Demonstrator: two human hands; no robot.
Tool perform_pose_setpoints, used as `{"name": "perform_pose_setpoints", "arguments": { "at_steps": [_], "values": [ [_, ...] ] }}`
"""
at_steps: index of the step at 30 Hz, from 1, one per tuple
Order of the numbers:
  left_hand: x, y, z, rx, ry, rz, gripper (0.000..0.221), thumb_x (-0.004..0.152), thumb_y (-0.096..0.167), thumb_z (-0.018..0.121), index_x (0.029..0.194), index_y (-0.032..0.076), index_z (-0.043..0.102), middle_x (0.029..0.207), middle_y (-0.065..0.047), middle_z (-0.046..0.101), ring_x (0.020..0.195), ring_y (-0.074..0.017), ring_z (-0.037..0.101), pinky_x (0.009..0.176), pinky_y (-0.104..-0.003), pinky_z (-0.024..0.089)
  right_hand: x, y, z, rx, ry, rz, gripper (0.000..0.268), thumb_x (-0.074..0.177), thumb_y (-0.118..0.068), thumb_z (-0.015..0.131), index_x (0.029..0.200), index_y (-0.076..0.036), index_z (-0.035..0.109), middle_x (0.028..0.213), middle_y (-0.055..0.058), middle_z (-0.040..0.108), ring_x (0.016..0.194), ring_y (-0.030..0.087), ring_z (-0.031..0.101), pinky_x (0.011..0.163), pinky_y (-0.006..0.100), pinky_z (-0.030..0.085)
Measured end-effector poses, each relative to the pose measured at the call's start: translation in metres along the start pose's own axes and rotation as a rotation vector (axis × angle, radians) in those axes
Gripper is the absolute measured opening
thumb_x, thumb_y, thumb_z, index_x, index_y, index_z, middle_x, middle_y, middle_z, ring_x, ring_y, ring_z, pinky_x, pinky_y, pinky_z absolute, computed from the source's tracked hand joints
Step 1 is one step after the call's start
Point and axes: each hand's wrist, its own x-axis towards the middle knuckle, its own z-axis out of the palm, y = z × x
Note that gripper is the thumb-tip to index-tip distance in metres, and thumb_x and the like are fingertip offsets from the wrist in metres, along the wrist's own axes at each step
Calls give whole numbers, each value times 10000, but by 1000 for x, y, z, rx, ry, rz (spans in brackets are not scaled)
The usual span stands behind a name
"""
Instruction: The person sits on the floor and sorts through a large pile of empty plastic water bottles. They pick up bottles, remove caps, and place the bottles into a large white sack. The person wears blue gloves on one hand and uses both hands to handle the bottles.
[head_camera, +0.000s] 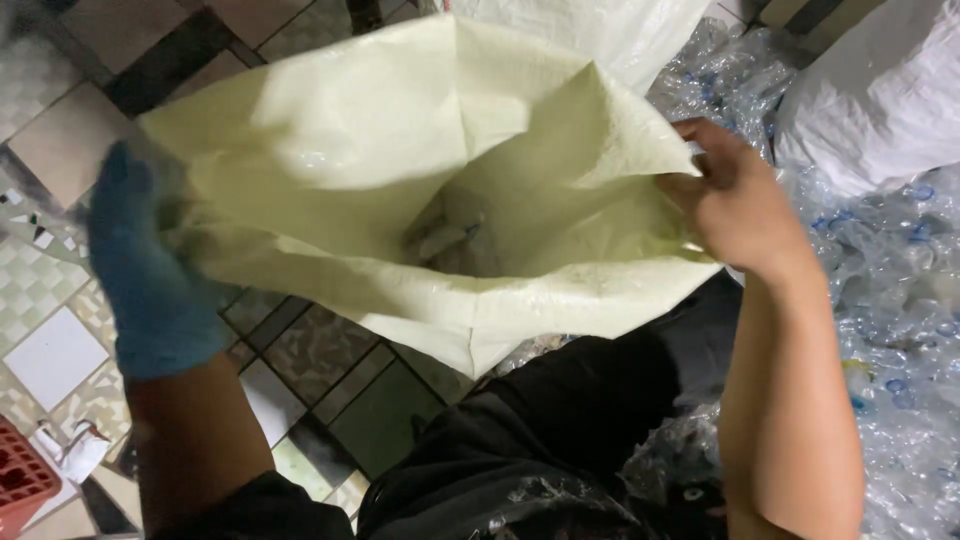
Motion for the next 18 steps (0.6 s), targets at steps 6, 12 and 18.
{"name": "perform_pose_setpoints", "arguments": {
  "at_steps": [6,12,18],
  "values": [
    [41,-76,-32,166,-127,-71,265,1047,491,581,1073,231,619,952,-12,619,729,-132,548,668,-245,378,2,33,34,260,153,-91,348,987,-50,619,1335,-61,636,1042,266,654,1007,373,634,956,477,479],
    [55,-228,-24,1002,-345,-135,529,974,758,497,1329,377,589,1348,42,640,1255,-256,592,1066,-451,464,15,117,94,86,-186,246,632,947,-330,690,1514,-135,491,1252,303,643,1231,483,597,1036,588,439],
    [24,-203,13,629,-272,-129,542,1016,419,657,1449,136,494,1393,-172,586,1313,-366,551,1078,-470,459,3,100,85,262,-288,242,954,862,-269,770,1621,-67,229,1484,414,390,1289,613,487,1040,670,435]
  ]
}}
